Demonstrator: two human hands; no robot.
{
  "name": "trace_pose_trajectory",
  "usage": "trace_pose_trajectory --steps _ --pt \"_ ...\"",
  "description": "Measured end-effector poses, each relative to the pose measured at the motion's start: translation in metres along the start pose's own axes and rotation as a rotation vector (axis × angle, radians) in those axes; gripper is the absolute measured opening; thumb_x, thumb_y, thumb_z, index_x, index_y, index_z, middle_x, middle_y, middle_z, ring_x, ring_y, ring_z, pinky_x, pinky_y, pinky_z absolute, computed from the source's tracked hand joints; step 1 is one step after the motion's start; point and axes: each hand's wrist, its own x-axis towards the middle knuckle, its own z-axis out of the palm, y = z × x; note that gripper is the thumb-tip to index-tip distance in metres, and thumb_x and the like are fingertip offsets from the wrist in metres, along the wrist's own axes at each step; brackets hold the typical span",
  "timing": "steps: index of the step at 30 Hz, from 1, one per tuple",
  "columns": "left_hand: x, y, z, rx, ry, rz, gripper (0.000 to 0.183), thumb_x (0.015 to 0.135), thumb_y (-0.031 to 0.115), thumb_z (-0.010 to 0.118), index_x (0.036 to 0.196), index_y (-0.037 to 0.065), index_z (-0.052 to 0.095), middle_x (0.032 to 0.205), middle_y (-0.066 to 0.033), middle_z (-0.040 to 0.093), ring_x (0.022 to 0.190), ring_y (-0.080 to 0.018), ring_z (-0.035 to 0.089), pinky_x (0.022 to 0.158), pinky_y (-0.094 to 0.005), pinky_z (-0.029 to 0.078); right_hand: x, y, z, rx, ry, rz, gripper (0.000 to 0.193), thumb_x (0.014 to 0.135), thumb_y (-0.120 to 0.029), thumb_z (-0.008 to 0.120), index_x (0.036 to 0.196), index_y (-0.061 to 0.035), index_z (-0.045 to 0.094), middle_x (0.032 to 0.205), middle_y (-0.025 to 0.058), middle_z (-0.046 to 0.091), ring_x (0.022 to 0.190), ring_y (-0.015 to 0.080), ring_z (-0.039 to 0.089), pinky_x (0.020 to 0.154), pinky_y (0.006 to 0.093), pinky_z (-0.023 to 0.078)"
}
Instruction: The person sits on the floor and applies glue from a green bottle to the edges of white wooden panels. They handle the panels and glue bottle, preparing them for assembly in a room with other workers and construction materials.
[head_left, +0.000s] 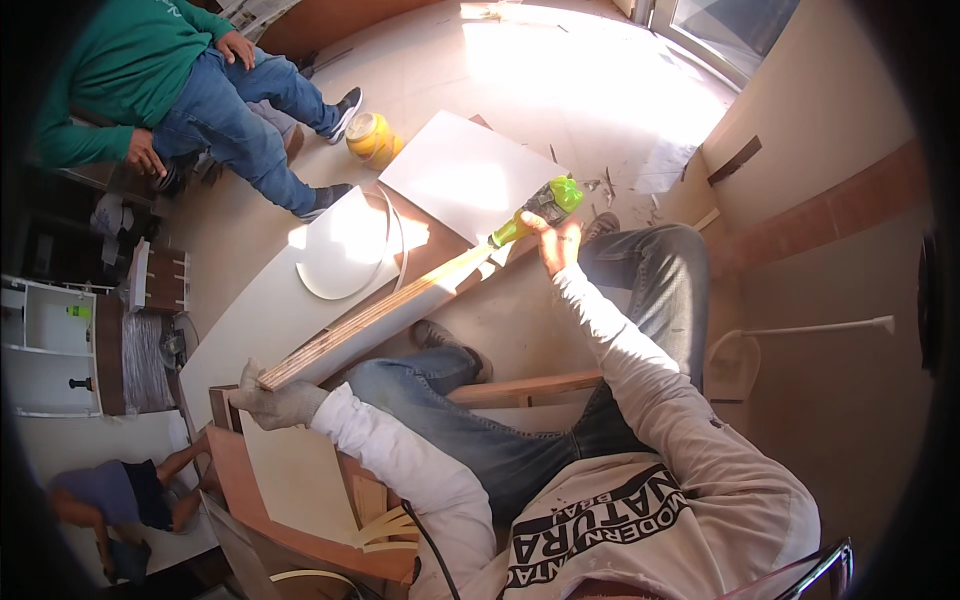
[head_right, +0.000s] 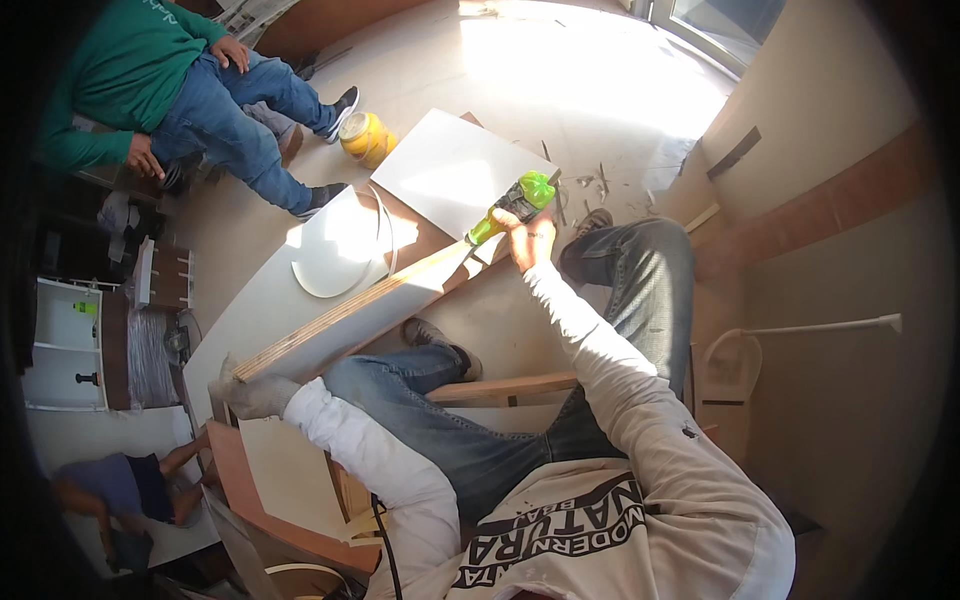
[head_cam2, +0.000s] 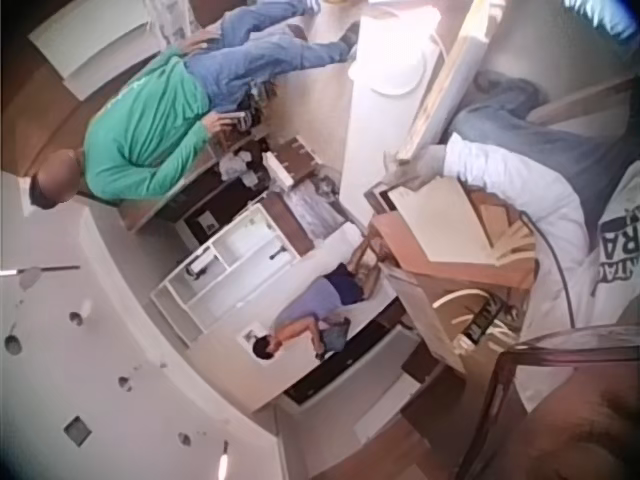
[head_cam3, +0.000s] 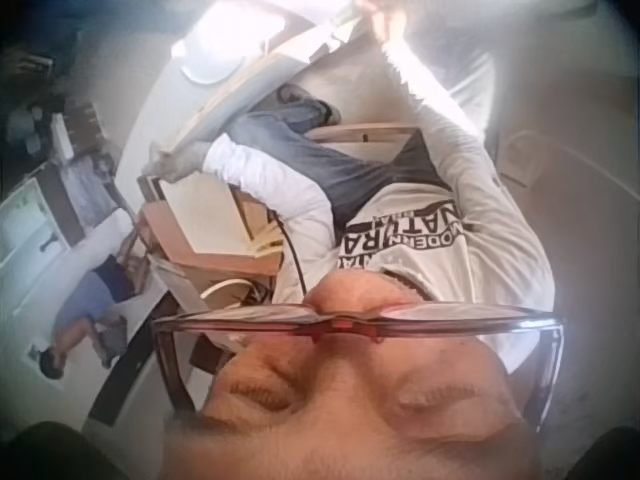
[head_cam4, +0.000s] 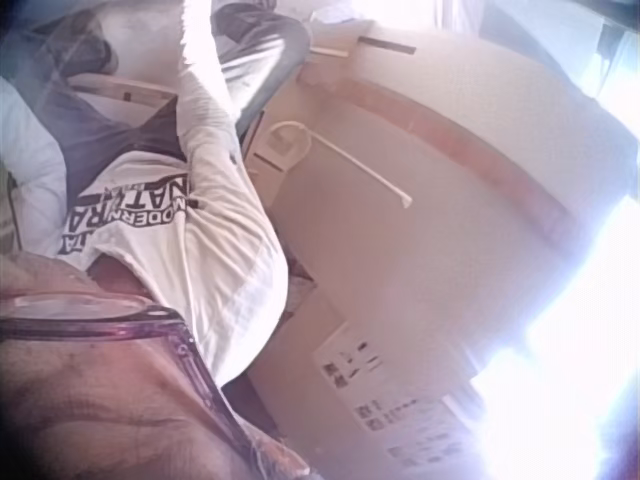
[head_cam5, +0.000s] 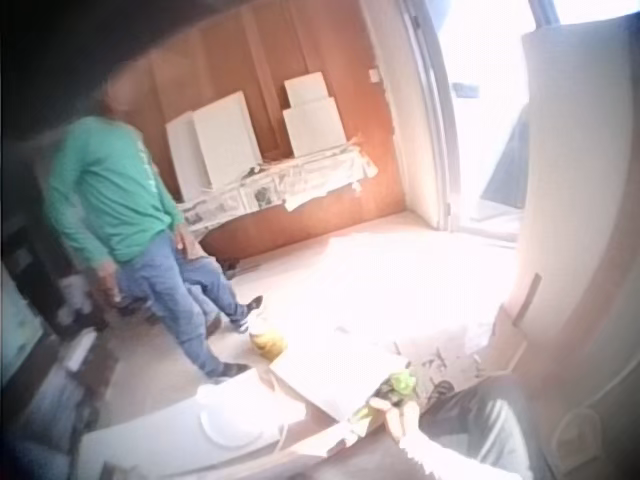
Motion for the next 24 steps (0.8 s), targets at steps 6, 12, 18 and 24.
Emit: trace_pose_trajectory --steps 6,12,18,24 --pt "0.001 0.015 0.001 0.044 0.001 0.07 0.066 0.096 0.045 0.035 0.078 -0.008 0.069 0.076 -0.0148 0.067 0.073 -0.0259 0.062 0.071 -0.037 0.053 -0.027 -0.016 0.022 -0.03 -0.075 -0.125 0.052 0.075 -0.006 0.08 0.12 -0.0021 0.054 0.103 0.0065 0.067 0.092 0.0156 0.063 0.085 0.0312 0.05" --pt "0.001 0.005 -0.002 0.007 -0.014 0.039 0.067 0.097 0.045 0.032 0.08 -0.008 0.07 0.078 -0.0164 0.067 0.075 -0.0274 0.063 0.076 -0.0382 0.053 0.013 0.013 -0.018 0.002 0.158 -0.043 0.045 0.078 -0.015 0.078 0.114 0.0002 0.056 0.102 0.0111 0.067 0.086 0.0235 0.066 0.074 0.034 0.055" --pt "0.004 0.008 -0.01 0.058 -0.017 -0.052 0.064 0.097 0.045 0.031 0.077 -0.005 0.067 0.07 -0.0125 0.061 0.066 -0.0233 0.059 0.066 -0.0339 0.053 0.027 0.008 -0.042 0.457 0.027 0.374 0.033 0.092 -0.028 0.064 0.105 0.0008 0.057 0.098 0.0105 0.067 0.083 0.0237 0.068 0.068 0.0383 0.058" --pt "0.005 -0.016 -0.016 -0.102 -0.086 0.125 0.064 0.096 0.047 0.032 0.074 -0.003 0.065 0.068 -0.0105 0.058 0.061 -0.0227 0.056 0.063 -0.0335 0.052 0.024 0.011 -0.045 0.531 -0.086 0.658 0.027 0.096 -0.026 0.057 0.107 -0.0015 0.053 0.089 0.0093 0.063 0.077 0.0225 0.065 0.066 0.035 0.056"
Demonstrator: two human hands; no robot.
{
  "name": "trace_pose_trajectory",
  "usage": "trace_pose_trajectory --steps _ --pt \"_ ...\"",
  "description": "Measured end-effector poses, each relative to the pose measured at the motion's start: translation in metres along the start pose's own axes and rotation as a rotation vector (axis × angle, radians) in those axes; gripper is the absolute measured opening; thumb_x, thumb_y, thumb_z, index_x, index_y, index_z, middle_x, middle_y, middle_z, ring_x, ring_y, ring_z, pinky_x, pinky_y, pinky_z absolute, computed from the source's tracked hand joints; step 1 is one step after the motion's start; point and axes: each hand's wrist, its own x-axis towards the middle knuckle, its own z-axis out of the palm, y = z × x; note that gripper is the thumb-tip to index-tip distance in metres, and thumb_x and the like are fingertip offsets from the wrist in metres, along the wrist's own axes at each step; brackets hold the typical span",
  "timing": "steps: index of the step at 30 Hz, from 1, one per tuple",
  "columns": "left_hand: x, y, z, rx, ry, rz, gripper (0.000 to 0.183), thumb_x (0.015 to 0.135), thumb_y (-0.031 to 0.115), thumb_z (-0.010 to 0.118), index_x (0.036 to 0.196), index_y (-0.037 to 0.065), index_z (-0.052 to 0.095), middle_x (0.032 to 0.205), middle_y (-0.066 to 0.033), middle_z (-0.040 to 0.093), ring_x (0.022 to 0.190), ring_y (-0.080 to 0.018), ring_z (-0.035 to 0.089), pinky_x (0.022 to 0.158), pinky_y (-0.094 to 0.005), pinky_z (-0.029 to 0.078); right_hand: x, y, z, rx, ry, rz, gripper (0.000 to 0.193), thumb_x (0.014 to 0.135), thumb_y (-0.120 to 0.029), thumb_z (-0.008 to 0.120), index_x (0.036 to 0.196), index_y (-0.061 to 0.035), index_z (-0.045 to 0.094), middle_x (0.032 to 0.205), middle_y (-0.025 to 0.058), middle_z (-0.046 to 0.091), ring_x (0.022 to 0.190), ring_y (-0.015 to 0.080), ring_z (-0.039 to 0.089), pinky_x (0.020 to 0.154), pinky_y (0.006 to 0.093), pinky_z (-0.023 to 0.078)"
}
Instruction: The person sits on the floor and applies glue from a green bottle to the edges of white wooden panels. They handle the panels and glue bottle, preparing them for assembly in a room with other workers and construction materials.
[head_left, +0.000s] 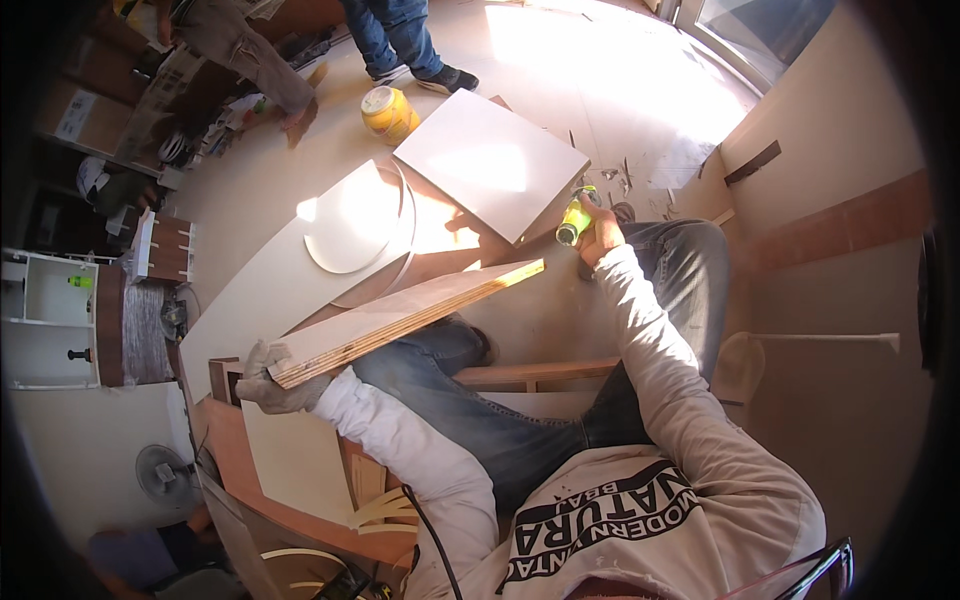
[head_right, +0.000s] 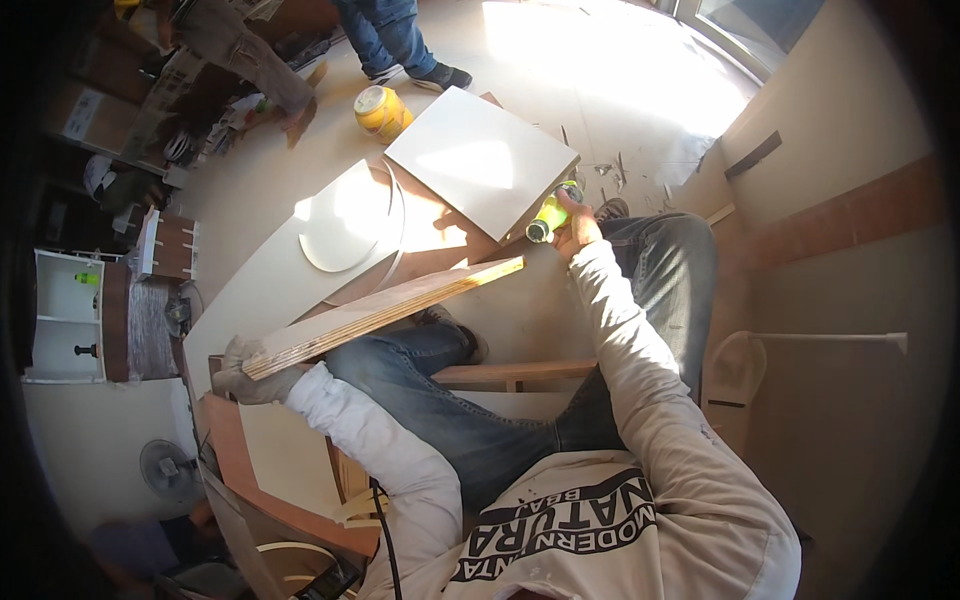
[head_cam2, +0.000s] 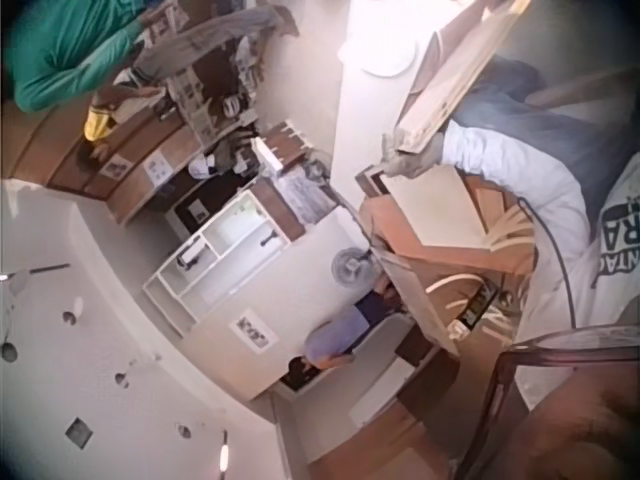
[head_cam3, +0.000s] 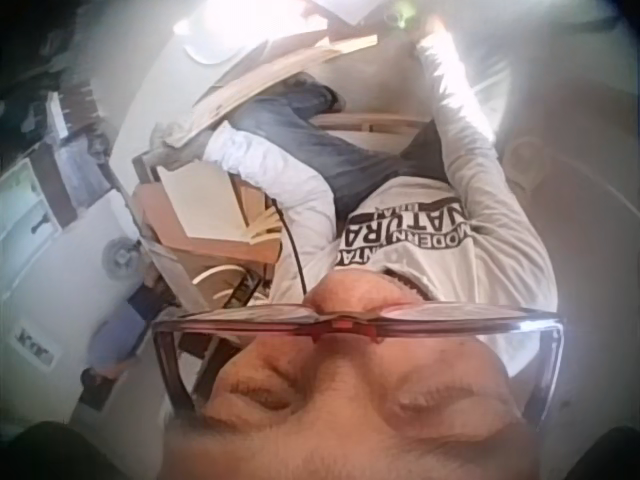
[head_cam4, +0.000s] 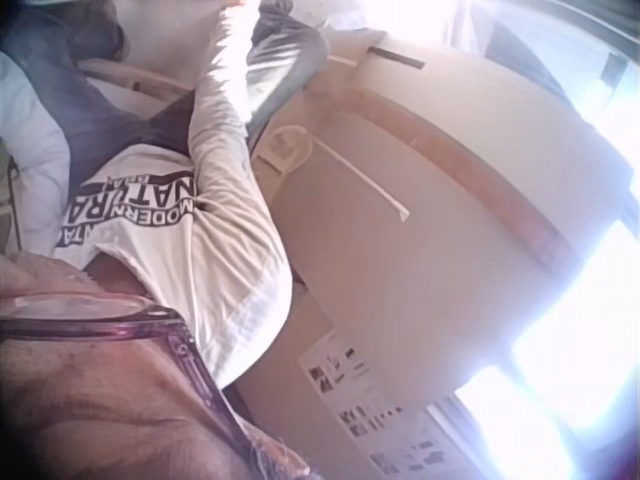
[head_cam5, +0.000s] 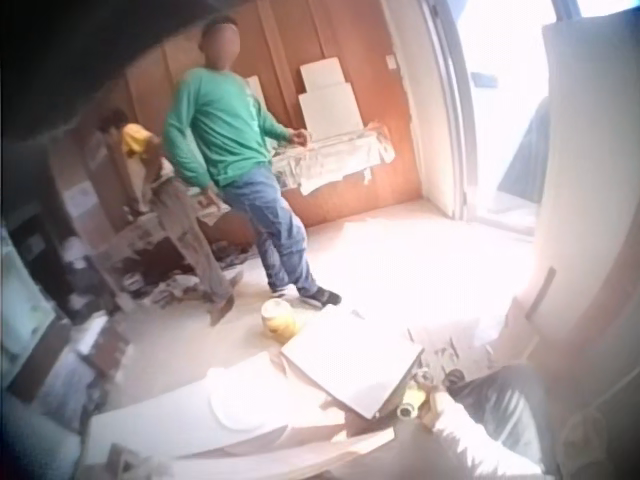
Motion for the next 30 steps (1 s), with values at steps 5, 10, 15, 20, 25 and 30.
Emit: trace_pose_trajectory --steps 5,10,15,20,25,30 --pt "-0.009 0.012 0.008 0.05 -0.038 0.093 0.066 0.096 0.048 0.031 0.076 -0.004 0.066 0.07 -0.0104 0.059 0.063 -0.023 0.056 0.061 -0.0325 0.051 0.004 -0.006 0.003 0.079 -0.035 -0.028 0.027 0.097 -0.023 0.056 0.108 0.0006 0.051 0.089 0.0109 0.062 0.077 0.0225 0.063 0.066 0.035 0.055" --pt "-0.001 0.011 0.009 0.083 0.007 -0.034 0.067 0.098 0.047 0.028 0.078 -0.005 0.066 0.069 -0.0107 0.061 0.064 -0.0233 0.057 0.056 -0.0296 0.05 -0.002 -0.007 0.008 0.1 0.035 0.022 0.026 0.097 -0.024 0.056 0.107 -0.0002 0.051 0.088 0.0117 0.061 0.073 0.0237 0.063 0.063 0.0347 0.055" --pt "-0.005 0.032 0.028 0.117 0.163 -0.091 0.066 0.097 0.047 0.034 0.074 -0.006 0.066 0.061 -0.0094 0.057 0.055 -0.0208 0.055 0.051 -0.0314 0.048 0.021 0.022 -0.047 0.169 0.135 0.265 0.025 0.098 -0.029 0.05 0.102 -0.0048 0.054 0.083 0.0111 0.061 0.065 0.0265 0.062 0.043 0.0319 0.052" --pt "0.013 -0.005 0.012 -0.04 0.189 0.048 0.061 0.097 0.047 0.039 0.093 -0.009 0.064 0.065 -0.011 0.059 0.056 -0.0213 0.056 0.051 -0.0325 0.049 0.054 0.102 -0.117 0.373 0.47 0.46 0.025 0.096 -0.027 0.051 0.102 -0.0028 0.056 0.088 0.0124 0.062 0.069 0.0254 0.063 0.053 0.032 0.057" --pt "0.036 -0.068 -0.015 -0.15 -0.179 0.568 0.061 0.097 0.048 0.041 0.102 -0.009 0.061 0.068 -0.0118 0.06 0.057 -0.0216 0.057 0.051 -0.0331 0.05 0.063 0.168 -0.179 0.499 0.376 0.629 0.024 0.094 -0.025 0.053 0.104 -0.0031 0.056 0.089 0.0125 0.06 0.073 0.0264 0.061 0.056 0.0312 0.055" --pt "0.04 -0.038 -0.019 -0.379 -0.765 0.628 0.052 0.103 0.041 0.03 0.107 -0.004 0.054 0.075 -0.0096 0.062 0.059 -0.0183 0.057 0.051 -0.0312 0.05 0.058 0.203 -0.216 0.597 0.353 0.693 0.015 0.094 -0.019 0.052 0.101 -0.0065 0.056 0.09 0.0113 0.059 0.075 0.025 0.057 0.054 0.0307 0.05"
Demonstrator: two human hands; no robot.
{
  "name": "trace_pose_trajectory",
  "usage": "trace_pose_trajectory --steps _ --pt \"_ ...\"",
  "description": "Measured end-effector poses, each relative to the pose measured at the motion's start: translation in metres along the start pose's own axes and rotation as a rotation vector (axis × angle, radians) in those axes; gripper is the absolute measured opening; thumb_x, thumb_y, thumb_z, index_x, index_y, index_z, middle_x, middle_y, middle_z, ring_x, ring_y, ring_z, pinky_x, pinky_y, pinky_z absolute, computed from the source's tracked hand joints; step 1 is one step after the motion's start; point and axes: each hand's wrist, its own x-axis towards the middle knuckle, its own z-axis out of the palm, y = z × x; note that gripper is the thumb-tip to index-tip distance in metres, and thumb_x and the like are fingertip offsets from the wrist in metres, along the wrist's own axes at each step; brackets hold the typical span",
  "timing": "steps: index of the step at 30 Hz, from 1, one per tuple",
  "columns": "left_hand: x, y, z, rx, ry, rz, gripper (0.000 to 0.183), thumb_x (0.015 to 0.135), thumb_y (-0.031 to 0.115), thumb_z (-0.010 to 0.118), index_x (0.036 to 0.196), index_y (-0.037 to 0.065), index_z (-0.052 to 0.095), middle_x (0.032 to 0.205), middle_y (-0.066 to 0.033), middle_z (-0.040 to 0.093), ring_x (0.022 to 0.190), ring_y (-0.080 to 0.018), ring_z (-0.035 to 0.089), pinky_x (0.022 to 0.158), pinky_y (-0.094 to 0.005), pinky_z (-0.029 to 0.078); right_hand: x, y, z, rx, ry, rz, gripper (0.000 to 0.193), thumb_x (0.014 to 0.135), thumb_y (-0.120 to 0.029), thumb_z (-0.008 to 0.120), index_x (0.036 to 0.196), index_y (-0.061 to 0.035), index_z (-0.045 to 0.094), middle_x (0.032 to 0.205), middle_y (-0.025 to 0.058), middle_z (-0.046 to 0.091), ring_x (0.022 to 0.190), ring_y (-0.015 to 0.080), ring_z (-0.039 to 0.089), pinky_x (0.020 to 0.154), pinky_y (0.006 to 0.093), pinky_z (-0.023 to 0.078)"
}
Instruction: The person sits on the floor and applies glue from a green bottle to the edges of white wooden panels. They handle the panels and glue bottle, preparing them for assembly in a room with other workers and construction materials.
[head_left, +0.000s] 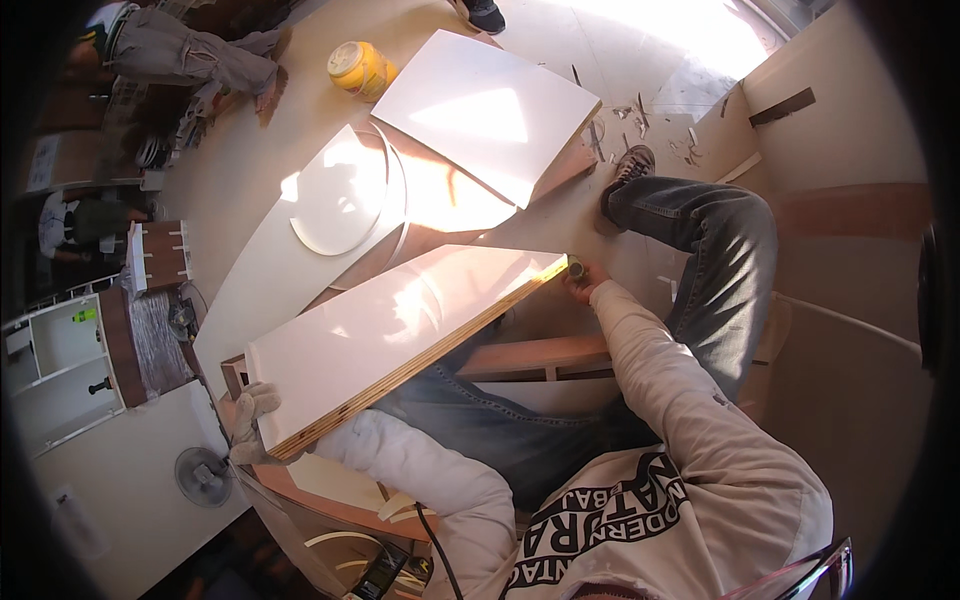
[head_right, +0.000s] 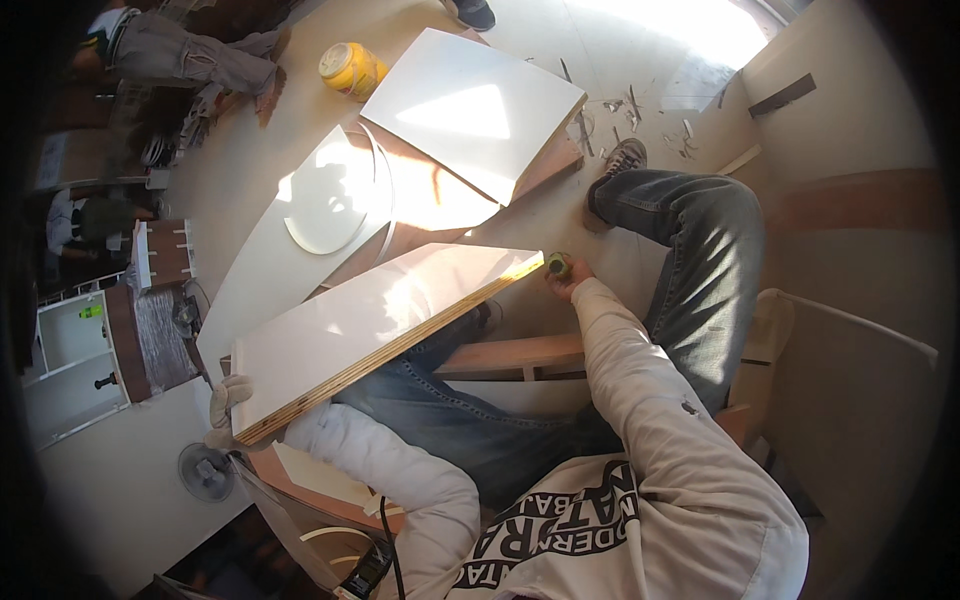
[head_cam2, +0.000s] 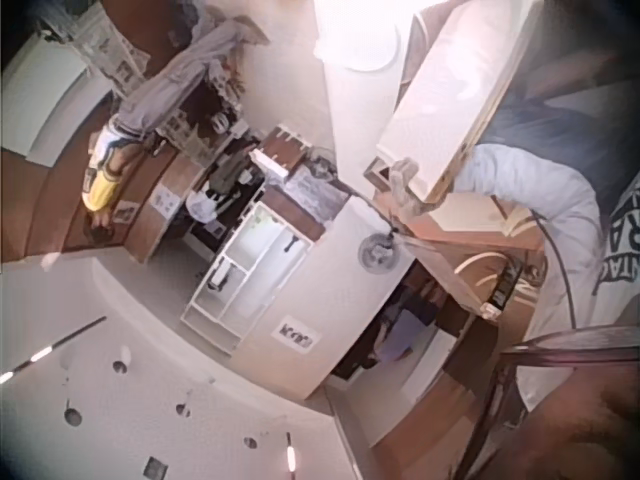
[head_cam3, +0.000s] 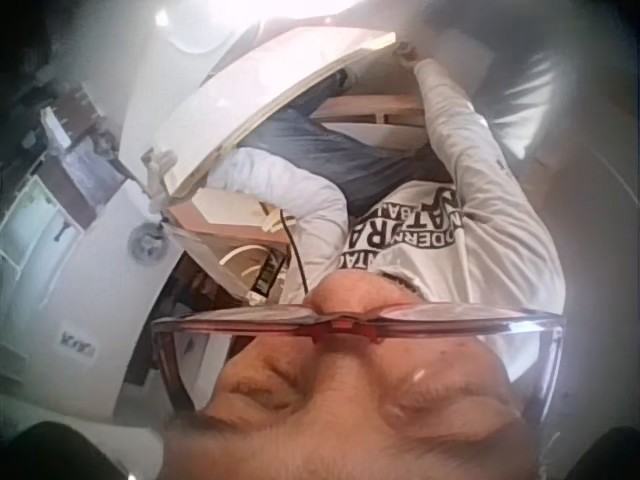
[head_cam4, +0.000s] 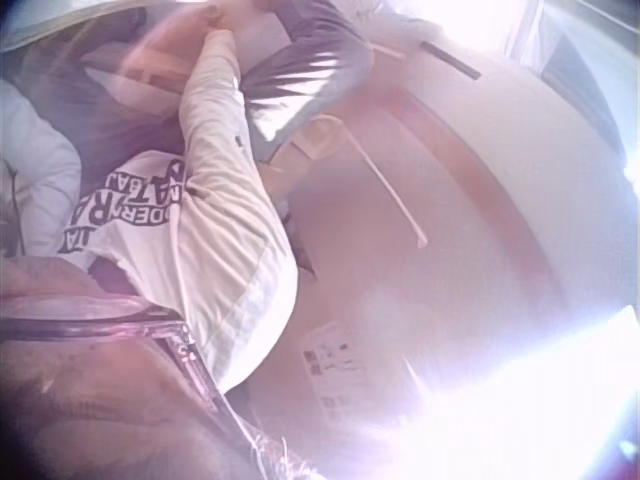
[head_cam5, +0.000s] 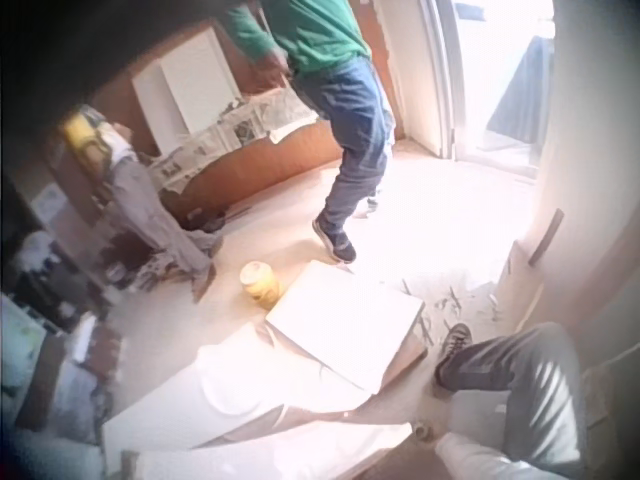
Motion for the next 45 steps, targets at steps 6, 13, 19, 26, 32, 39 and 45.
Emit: trace_pose_trajectory --steps 6,13,19,26,32,39,45 --pt "0.002 -0.007 0.004 0.154 -0.017 0.072 0.052 0.104 0.041 0.027 0.106 -0.003 0.054 0.074 -0.0088 0.062 0.059 -0.0177 0.056 0.052 -0.0311 0.05 -0.004 -0.007 -0.019 -0.024 0.002 -0.049 0.017 0.091 -0.014 0.052 0.105 -0.0062 0.057 0.095 0.0119 0.057 0.074 0.0247 0.056 0.053 0.0319 0.049" --pt "0.012 -0.016 0.013 0.193 -0.043 0.117 0.053 0.105 0.041 0.023 0.105 -0.002 0.055 0.074 -0.0078 0.062 0.059 -0.0171 0.056 0.052 -0.0309 0.051 -0.006 -0.018 -0.016 -0.129 0.055 0.006 0.025 0.093 -0.018 0.051 0.115 -0.0059 0.054 0.105 0.0156 0.056 0.09 0.029 0.058 0.069 0.0404 0.056" --pt "0.013 -0.013 0.018 0.21 -0.037 0.15 0.055 0.105 0.04 0.02 0.105 -0.001 0.056 0.074 -0.007 0.062 0.059 -0.0166 0.056 0.053 -0.0307 0.051 -0.013 -0.01 -0.005 -0.119 0.146 -0.119 0.029 0.094 -0.019 0.055 0.12 -0.0064 0.056 0.117 0.0181 0.055 0.104 0.033 0.058 0.087 0.0462 0.055" --pt "0.017 0.005 0.031 0.044 0.123 -0.061 0.055 0.103 0.044 0.028 0.098 -0.002 0.057 0.07 -0.0067 0.061 0.059 -0.0167 0.057 0.054 -0.031 0.051 -0.083 0.013 0.075 -0.736 0.682 -0.499 0.033 0.092 -0.014 0.05 0.123 -0.0097 0.058 0.118 0.0183 0.061 0.107 0.035 0.06 0.085 0.0444 0.053" --pt "0.021 0.009 0.06 0.292 0.352 -0.207 0.076 0.096 0.065 0.034 0.077 -0.003 0.062 0.056 -0.0035 0.053 0.056 -0.0169 0.055 0.056 -0.0309 0.05 -0.126 0.019 0.177 -1.681 0.148 -1.004 0.031 0.084 -0.004 0.05 0.107 -0.0063 0.07 0.113 0.0103 0.069 0.102 0.0219 0.067 0.087 0.0318 0.052" --pt "0.018 0.01 0.061 0.269 0.476 -0.321 0.073 0.102 0.055 0.02 0.078 -0.001 0.061 0.059 -0.0033 0.054 0.055 -0.0144 0.053 0.058 -0.0303 0.051 -0.178 0.092 0.184 -2.415 -0.698 -1.223 0.062 0.068 0.007 0.054 0.116 -0.028 0.07 0.143 0.0136 0.045 0.135 0.0411 0.033 0.113 0.0507 0.03" --pt "0.017 0.016 0.055 0.408 0.521 -0.396 0.065 0.097 0.052 0.03 0.076 -0.002 0.06 0.06 -0.006 0.056 0.054 -0.0174 0.055 0.06 -0.0353 0.054 -0.192 0.104 0.177 -2.521 -0.584 -1.205 0.07 0.065 0.01 0.044 0.118 -0.0277 0.069 0.149 0.0137 0.038 0.138 0.0457 0.027 0.112 0.0535 0.03"
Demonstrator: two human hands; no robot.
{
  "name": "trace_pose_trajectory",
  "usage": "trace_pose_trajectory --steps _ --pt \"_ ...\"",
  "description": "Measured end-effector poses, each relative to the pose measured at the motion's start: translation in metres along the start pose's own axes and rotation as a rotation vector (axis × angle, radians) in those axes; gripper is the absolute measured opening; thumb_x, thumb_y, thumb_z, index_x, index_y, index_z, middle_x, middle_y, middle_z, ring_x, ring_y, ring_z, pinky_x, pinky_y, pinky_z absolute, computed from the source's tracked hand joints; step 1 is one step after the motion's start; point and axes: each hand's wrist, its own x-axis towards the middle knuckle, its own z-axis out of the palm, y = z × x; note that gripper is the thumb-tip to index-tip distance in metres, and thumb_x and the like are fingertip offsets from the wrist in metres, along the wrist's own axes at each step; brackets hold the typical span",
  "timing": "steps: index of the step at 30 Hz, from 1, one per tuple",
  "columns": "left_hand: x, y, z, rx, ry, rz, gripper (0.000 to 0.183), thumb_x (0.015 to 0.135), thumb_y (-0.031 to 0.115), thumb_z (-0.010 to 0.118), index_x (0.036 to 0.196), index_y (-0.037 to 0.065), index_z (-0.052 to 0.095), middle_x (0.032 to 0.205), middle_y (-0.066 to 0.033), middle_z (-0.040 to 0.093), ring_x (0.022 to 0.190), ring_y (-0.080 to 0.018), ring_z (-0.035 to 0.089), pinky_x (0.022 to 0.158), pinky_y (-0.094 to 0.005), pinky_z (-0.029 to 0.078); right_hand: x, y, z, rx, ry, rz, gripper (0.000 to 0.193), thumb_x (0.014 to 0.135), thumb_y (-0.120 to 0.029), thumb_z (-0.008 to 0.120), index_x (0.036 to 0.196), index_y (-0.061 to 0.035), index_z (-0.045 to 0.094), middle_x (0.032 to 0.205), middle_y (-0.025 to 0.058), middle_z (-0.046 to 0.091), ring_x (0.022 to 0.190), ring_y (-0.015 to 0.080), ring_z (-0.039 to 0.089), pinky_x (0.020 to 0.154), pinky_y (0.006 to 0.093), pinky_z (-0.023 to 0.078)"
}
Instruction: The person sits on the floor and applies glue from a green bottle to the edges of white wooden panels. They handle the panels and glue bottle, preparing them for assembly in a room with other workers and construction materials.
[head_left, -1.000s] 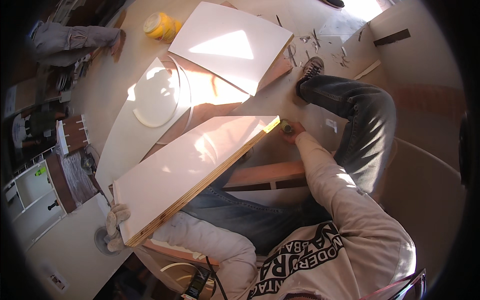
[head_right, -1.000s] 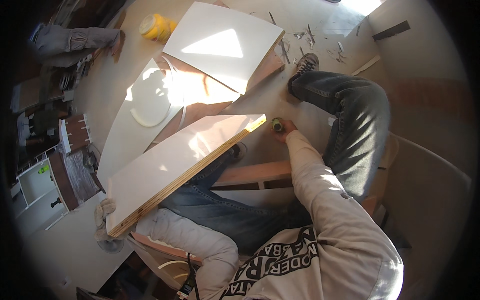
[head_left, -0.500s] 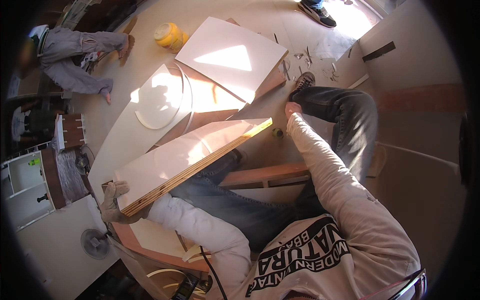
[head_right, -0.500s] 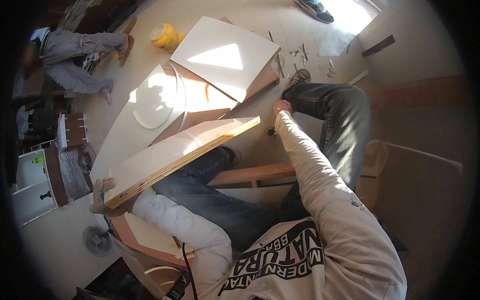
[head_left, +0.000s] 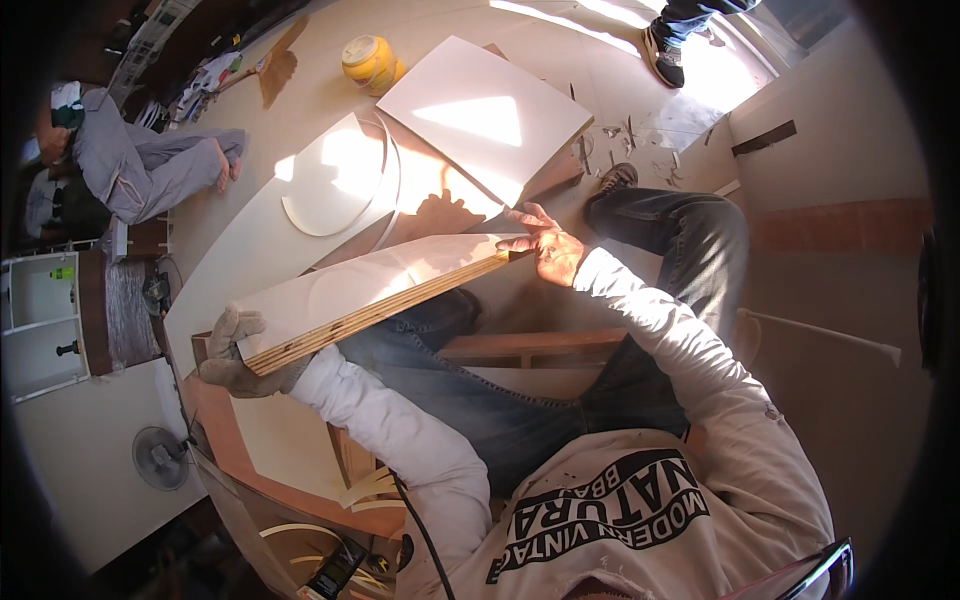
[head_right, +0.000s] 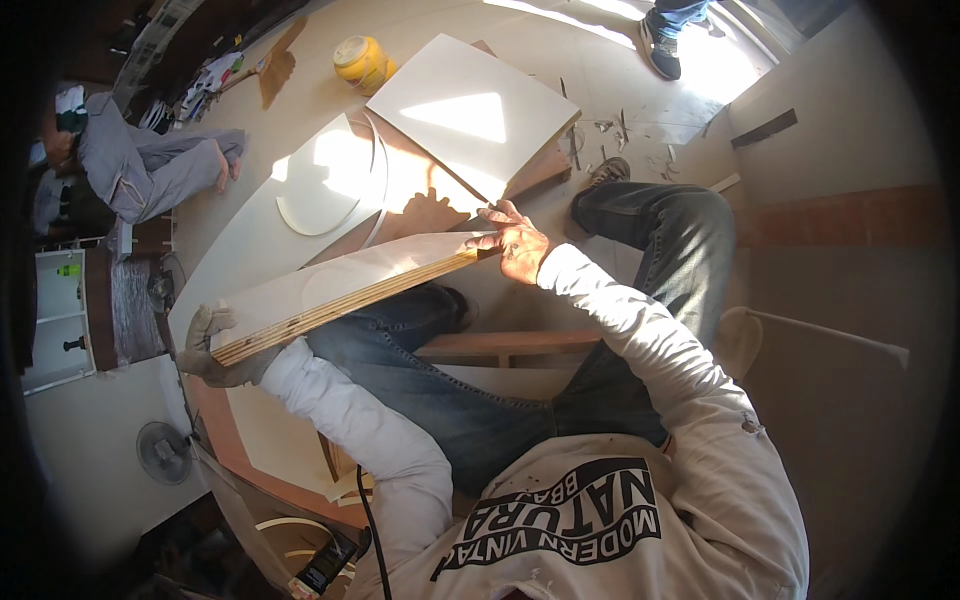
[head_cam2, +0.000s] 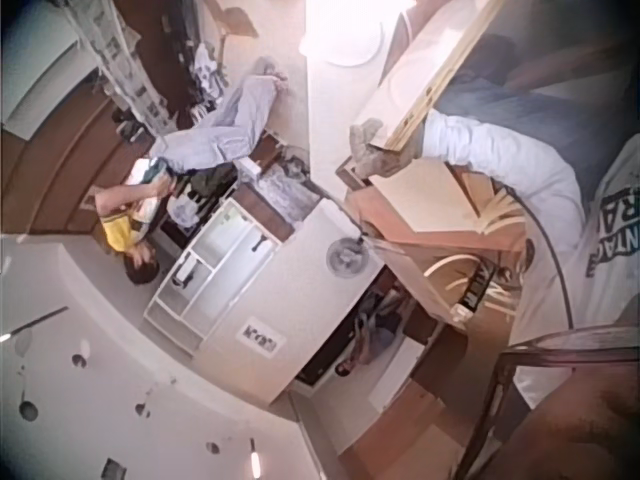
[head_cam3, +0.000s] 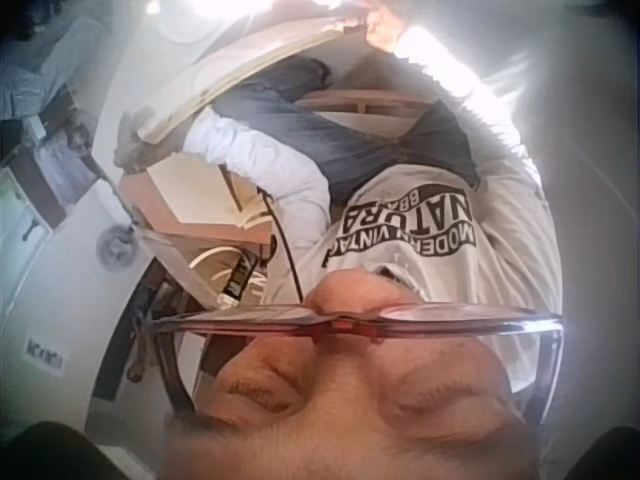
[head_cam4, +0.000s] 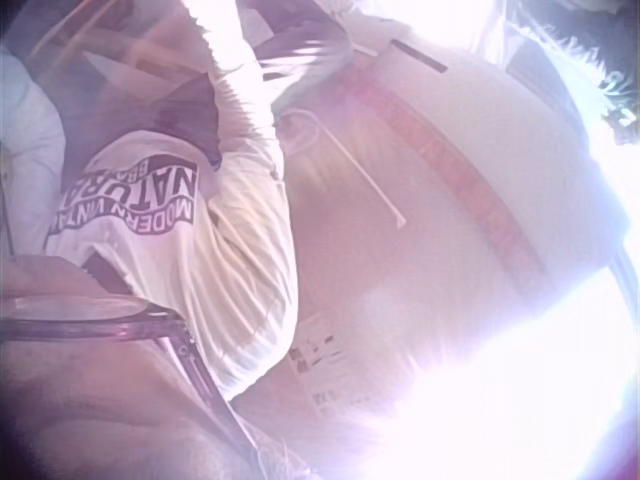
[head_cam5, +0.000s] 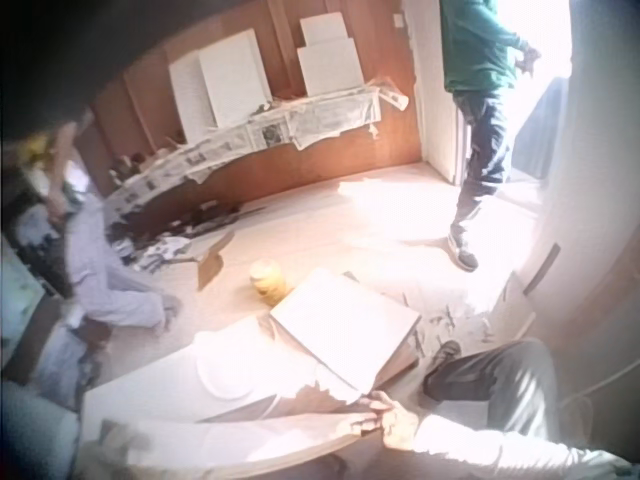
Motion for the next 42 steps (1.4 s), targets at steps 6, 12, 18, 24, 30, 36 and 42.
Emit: trace_pose_trajectory --steps 6,12,18,24,30,36,42 --pt "0.003 -0.007 0.001 -0.069 -0.023 0.089 0.068 0.098 0.053 0.03 0.078 -0.005 0.059 0.053 -0.0066 0.053 0.051 -0.0167 0.055 0.058 -0.0314 0.053 -0.001 -0.016 0.0 0.019 0.011 -0.027 0.075 0.062 0.014 0.042 0.12 -0.0271 0.068 0.152 0.0132 0.034 0.142 0.0441 0.02 0.115 0.053 0.027" --pt "0.003 -0.01 0.008 -0.067 -0.012 0.247 0.07 0.101 0.053 0.025 0.082 -0.006 0.057 0.056 -0.0082 0.054 0.05 -0.016 0.052 0.055 -0.0284 0.05 0.0 -0.029 0.002 0.083 -0.052 0.003 0.073 0.069 0.011 0.045 0.121 -0.035 0.065 0.154 0.009 0.032 0.145 0.035 0.019 0.114 0.0518 0.028" --pt "0.001 0.007 0.011 -0.149 0.007 0.041 0.065 0.099 0.046 0.03 0.071 -0.004 0.061 0.052 -0.0087 0.055 0.048 -0.0206 0.056 0.059 -0.0374 0.054 -0.002 -0.05 -0.017 0.236 -0.07 -0.046 0.075 0.067 0.014 0.044 0.122 -0.0322 0.065 0.153 0.0122 0.034 0.145 0.0326 0.022 0.115 0.0437 0.03" --pt "0.001 0.0 0.008 -0.143 -0.026 0.054 0.065 0.1 0.053 0.029 0.077 -0.002 0.056 0.057 -0.0085 0.055 0.049 -0.0173 0.053 0.057 -0.0342 0.051 0.001 -0.054 -0.015 0.462 -0.016 -0.186 0.072 0.064 0.015 0.04 0.116 -0.0235 0.069 0.151 0.0134 0.037 0.143 0.0304 0.026 0.113 0.0398 0.031" --pt "0.003 0.009 0.014 -0.046 0.055 -0.002 0.07 0.096 0.059 0.035 0.074 -0.003 0.059 0.054 -0.0079 0.054 0.048 -0.0174 0.052 0.053 -0.0303 0.049 0.008 -0.043 -0.055 0.939 0.194 -0.157 0.062 0.057 0.016 0.038 0.107 -0.0026 0.07 0.129 0.0117 0.057 0.119 0.0192 0.053 0.095 0.0286 0.043" --pt "0.019 -0.017 -0.003 -0.021 0.189 -0.259 0.077 0.093 0.064 0.039 0.075 -0.006 0.065 0.056 -0.0107 0.057 0.056 -0.021 0.057 0.056 -0.0364 0.051 -0.001 0.079 -0.033 1.073 0.373 0.635 0.064 0.062 0.013 0.037 0.114 -0.0077 0.068 0.114 0.0083 0.067 0.11 0.0226 0.055 0.099 0.032 0.042" --pt "0.044 -0.039 -0.002 0.101 0.256 -0.36 0.074 0.093 0.061 0.04 0.076 -0.005 0.067 0.062 -0.0129 0.061 0.061 -0.022 0.06 0.057 -0.0382 0.052 0.015 0.061 0.015 1.704 0.407 0.641 0.07 0.069 0.014 0.038 0.136 -0.0046 0.049 0.141 0.0138 0.046 0.133 0.0335 0.037 0.113 0.0526 0.026"
